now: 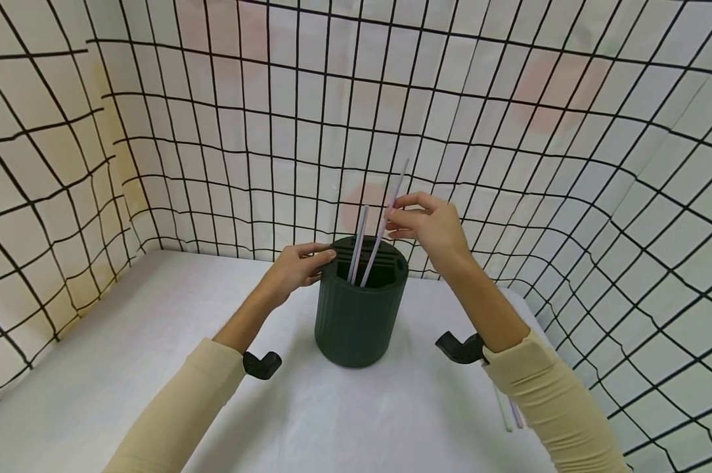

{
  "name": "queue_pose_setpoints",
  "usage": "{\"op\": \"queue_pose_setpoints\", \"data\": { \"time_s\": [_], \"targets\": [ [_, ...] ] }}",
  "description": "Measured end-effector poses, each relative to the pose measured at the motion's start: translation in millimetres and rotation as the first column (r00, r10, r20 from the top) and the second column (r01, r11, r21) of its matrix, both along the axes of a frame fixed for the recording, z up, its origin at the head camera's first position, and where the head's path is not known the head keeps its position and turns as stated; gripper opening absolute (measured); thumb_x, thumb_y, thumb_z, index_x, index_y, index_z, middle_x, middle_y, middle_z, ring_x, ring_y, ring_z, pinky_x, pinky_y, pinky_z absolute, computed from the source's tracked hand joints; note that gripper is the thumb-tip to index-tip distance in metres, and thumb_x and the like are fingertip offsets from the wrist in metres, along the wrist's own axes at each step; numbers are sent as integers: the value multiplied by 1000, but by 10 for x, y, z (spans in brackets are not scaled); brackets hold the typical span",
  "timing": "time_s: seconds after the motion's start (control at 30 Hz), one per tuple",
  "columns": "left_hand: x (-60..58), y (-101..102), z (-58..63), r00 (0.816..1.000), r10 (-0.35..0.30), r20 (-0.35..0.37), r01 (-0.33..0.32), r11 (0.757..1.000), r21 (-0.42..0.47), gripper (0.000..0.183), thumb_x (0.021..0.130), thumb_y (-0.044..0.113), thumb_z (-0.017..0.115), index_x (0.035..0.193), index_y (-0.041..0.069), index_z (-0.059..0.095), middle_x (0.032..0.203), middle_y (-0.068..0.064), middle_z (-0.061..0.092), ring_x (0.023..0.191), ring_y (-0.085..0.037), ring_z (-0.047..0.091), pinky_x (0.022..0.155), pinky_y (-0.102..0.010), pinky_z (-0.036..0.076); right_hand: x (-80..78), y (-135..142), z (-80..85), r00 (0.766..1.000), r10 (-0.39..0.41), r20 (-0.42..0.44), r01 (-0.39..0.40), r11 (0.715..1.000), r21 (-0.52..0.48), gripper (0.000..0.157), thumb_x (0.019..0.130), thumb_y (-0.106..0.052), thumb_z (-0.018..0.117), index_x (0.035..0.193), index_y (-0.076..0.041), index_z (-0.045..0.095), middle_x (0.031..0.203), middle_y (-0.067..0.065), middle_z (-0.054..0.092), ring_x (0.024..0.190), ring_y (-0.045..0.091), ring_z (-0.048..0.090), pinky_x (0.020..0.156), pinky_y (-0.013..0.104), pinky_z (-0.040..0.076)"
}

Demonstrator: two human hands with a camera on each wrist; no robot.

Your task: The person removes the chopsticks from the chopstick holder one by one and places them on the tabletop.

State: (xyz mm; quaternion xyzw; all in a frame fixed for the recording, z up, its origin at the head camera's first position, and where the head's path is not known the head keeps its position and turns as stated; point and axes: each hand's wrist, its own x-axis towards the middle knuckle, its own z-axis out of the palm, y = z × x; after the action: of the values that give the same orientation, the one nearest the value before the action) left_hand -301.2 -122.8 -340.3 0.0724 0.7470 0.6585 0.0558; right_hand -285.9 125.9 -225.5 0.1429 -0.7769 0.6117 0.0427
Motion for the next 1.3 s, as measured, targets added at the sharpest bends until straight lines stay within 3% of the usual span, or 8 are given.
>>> {"op": "queue_pose_setpoints", "data": {
  "time_s": [0.37, 0.6, 0.8, 1.0, 1.3],
  "targets": [
    [6, -14, -11, 1000, -2, -10, 2, 1000, -11, 51, 99, 35, 67, 143, 10, 59, 132, -13, 67, 113, -19, 69, 102, -37, 56, 71, 304, 382, 997, -57, -55, 47, 984, -172, 31, 92, -18, 77, 114, -1, 66, 106, 11, 71, 92, 22, 74, 86, 31, 62],
    [3, -25, -10, 1000, 3, -12, -3, 1000, -19, 53, 99, 37, 67, 144, 11, 57, 135, -12, 65, 117, -21, 67, 102, -36, 55, 114, 545, 472, 996, -84, -27, 74, 960, -272, 36, 88, -17, 81, 114, 1, 65, 105, 10, 71, 87, 23, 75, 81, 32, 63],
    [-6, -18, -8, 1000, 3, -11, -3, 1000, -22, 53, 98, 37, 68, 143, 11, 58, 132, -12, 67, 114, -19, 69, 102, -36, 56, 91, 815, 389, 994, -106, 8, 104, 960, -261, 39, 88, -19, 80, 117, 2, 63, 103, 8, 72, 85, 22, 74, 80, 30, 63],
    [1, -23, -7, 1000, 2, -9, -2, 1000, -21, 53, 99, 37, 67, 144, 11, 57, 135, -12, 65, 119, -23, 67, 103, -37, 55, 0, 1071, 206, 988, -136, 68, 148, 960, -238, 34, 91, -19, 78, 117, -1, 64, 97, 2, 75, 82, 17, 74, 78, 28, 63],
    [9, -15, -12, 1000, 0, -27, -1, 999, -32, 52, 100, 37, 66, 143, 10, 57, 134, -13, 66, 118, -22, 67, 102, -35, 56, -144, 1514, -211, 973, -157, 170, 171, 983, -68, 30, 95, -23, 74, 117, -5, 66, 93, -8, 74, 82, 9, 73, 76, 23, 62]
  ]
}}
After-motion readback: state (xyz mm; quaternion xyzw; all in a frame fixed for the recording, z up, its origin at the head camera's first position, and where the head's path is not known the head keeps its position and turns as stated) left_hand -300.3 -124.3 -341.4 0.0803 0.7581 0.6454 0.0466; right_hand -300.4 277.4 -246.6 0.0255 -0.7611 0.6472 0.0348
